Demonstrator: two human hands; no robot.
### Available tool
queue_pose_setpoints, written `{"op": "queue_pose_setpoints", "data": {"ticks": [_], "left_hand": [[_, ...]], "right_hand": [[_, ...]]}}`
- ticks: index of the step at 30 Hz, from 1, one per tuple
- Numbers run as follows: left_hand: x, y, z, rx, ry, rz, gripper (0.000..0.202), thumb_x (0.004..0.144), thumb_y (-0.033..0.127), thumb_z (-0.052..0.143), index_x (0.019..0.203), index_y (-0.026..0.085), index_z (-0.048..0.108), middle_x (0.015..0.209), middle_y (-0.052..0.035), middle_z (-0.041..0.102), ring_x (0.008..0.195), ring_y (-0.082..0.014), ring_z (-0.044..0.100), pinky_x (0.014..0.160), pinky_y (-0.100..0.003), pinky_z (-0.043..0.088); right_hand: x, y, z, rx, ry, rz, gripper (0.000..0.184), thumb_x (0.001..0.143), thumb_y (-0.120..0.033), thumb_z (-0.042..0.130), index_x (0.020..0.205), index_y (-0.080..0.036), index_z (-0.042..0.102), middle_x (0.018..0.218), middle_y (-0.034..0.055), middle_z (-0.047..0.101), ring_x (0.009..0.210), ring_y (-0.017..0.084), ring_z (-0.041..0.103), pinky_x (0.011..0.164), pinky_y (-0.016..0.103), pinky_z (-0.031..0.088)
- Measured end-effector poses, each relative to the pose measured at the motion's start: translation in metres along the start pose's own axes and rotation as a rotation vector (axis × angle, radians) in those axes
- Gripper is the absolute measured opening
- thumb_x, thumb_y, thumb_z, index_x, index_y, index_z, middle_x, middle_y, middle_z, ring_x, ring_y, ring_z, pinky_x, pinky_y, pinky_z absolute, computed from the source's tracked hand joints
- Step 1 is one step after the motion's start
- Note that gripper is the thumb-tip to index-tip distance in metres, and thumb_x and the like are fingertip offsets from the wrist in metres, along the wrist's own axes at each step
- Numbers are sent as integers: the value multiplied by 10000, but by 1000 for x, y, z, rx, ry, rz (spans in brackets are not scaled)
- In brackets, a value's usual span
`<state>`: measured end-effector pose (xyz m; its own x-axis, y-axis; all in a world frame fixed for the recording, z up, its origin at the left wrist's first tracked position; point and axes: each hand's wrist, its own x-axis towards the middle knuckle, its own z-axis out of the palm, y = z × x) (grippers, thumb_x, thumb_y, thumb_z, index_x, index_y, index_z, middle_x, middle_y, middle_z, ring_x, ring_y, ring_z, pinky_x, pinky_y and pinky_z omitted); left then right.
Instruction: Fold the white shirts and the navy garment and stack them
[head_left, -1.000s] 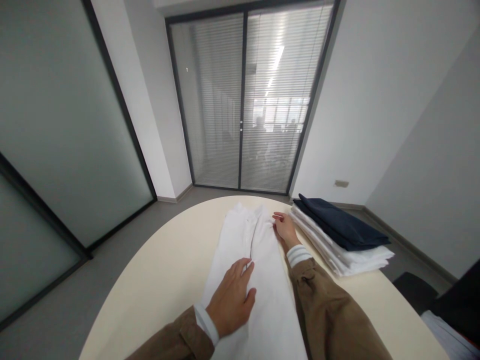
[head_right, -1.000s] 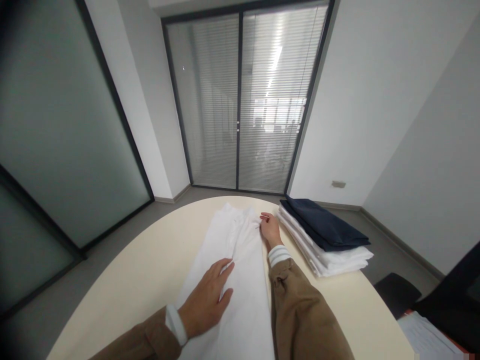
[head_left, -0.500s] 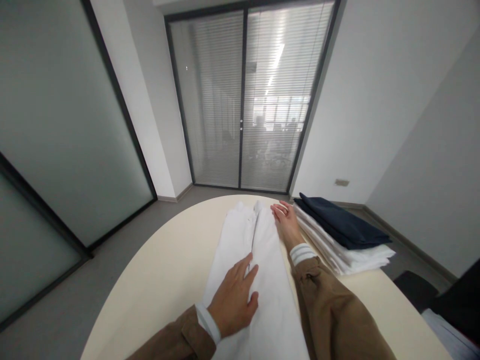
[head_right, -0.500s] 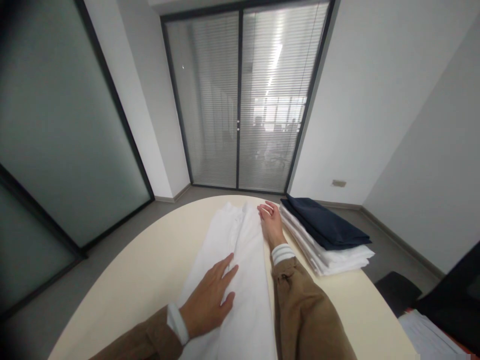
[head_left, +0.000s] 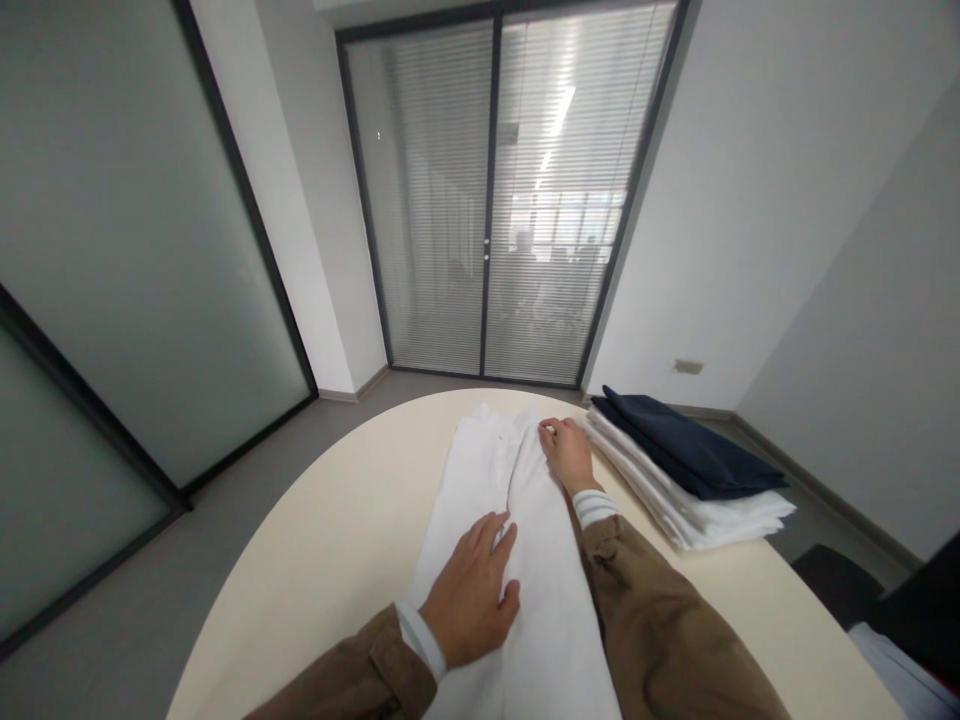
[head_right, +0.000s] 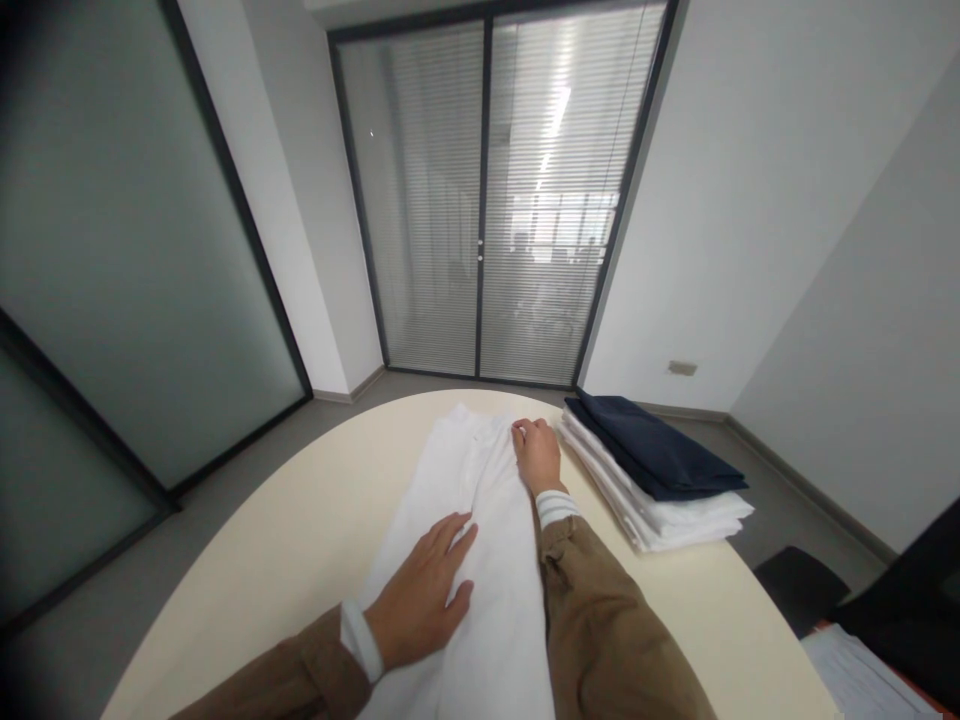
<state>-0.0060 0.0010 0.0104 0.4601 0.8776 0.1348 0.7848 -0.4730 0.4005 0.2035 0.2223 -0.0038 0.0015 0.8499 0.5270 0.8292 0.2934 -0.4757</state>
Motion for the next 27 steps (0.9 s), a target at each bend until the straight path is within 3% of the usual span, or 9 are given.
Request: {"op": "queue_pose_setpoints", "data": {"ticks": [4,7,9,12,15,18,24,27], "left_hand": [[0,1,0,-14,1,-8,666,843,193,474,1484,97,323,1564,-157,303,1462,-270,226,1213,-464,249],[-1,2,-2,-9,16,-1,669,848,180,464,1490,77,308,1587,-165,246,1477,-265,187,1217,-449,243],[-1,3,-4,-1,13,11,662,856,173,453,1494,84,306,1613,-141,179,1487,-255,151,1223,-437,226],[-1,4,-6,6,-22,20,652,871,193,454,1502,120,309,1624,-97,157,1490,-252,143,1224,-447,218],[-2,4,-6,34,-42,0,643,888,231,456,1508,143,310,1620,-99,164,1492,-272,126,1215,-482,211],[-4,4,-5,78,-41,-9,639,913,256,428,1524,151,272,1618,-102,168,1495,-281,99,1213,-517,166],[-4,5,-3,124,-33,-14,641,936,280,395,1539,150,221,1621,-105,139,1496,-268,80,1213,-516,137],[-4,6,-4,118,-30,-32,654,930,287,412,1540,153,218,1620,-123,127,1495,-260,91,1212,-498,149]], "right_hand": [[-2,-15,2,136,-146,-8,352,949,-337,417,1235,-227,590,955,62,717,853,208,642,797,313,455],[-9,-18,9,52,-286,-79,435,906,-306,484,1324,-202,546,1158,105,685,1033,235,620,925,353,439],[-14,-16,13,-83,-319,-99,462,906,-320,478,1345,-195,549,1359,142,570,1225,287,521,1044,431,364],[-20,-13,16,-190,-397,-69,518,947,-394,398,1438,-245,463,1573,104,306,1418,358,289,1116,563,232],[-21,-12,15,-203,-443,-55,563,962,-442,355,1496,-263,370,1612,82,197,1461,389,167,1114,625,187],[-21,-14,10,-186,-432,-123,563,960,-425,369,1495,-251,374,1613,74,196,1481,358,106,1140,605,153],[-25,-27,-4,-193,-484,-94,618,930,-525,426,1482,-247,401,1605,86,221,1479,359,117,1145,613,98],[-32,-38,-9,-140,-528,-183,609,936,-554,408,1483,-285,391,1608,62,216,1486,321,114,1157,593,59]]}}
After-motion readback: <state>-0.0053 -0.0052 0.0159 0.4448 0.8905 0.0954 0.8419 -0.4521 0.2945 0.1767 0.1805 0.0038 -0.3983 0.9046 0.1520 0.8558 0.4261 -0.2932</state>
